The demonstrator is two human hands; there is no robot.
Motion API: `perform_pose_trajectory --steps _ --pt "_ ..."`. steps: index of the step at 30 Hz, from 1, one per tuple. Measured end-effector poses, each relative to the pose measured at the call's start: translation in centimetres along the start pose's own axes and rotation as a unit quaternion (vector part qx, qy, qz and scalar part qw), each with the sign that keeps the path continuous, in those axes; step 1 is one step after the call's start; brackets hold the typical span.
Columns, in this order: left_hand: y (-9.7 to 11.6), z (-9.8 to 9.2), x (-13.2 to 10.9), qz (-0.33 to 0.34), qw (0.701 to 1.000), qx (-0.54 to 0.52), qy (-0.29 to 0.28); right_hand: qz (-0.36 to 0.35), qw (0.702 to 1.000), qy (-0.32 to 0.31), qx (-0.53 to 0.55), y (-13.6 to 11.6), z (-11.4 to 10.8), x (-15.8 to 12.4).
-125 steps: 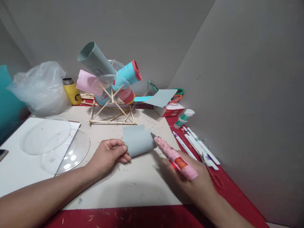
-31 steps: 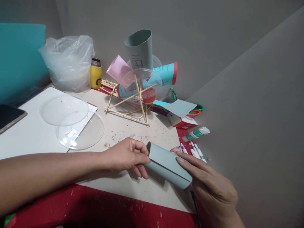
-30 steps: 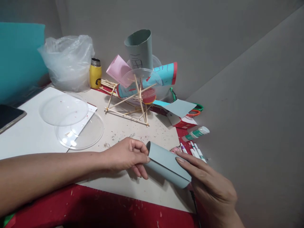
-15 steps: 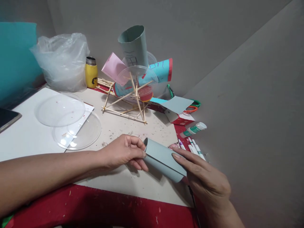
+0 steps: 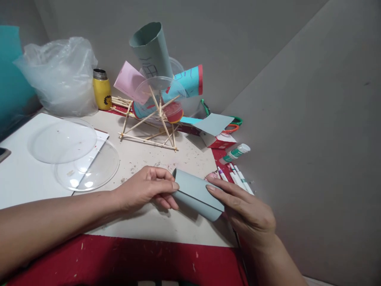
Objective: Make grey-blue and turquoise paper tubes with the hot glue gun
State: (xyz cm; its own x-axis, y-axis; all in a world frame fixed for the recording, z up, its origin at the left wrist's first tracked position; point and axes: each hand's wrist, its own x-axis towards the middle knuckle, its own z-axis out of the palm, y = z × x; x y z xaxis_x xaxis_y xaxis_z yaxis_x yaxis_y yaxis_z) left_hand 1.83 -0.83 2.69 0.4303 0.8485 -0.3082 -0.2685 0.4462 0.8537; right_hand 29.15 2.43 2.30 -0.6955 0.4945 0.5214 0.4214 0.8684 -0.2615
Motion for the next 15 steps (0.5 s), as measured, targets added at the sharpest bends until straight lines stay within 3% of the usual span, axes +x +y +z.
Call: perform_pose_trajectory --steps 15 --pt "-0.25 -0.28 0.21 0.027 0.996 0.067 0.056 -0.019 0.998 0.06 0.004 -0.4 0.46 0.86"
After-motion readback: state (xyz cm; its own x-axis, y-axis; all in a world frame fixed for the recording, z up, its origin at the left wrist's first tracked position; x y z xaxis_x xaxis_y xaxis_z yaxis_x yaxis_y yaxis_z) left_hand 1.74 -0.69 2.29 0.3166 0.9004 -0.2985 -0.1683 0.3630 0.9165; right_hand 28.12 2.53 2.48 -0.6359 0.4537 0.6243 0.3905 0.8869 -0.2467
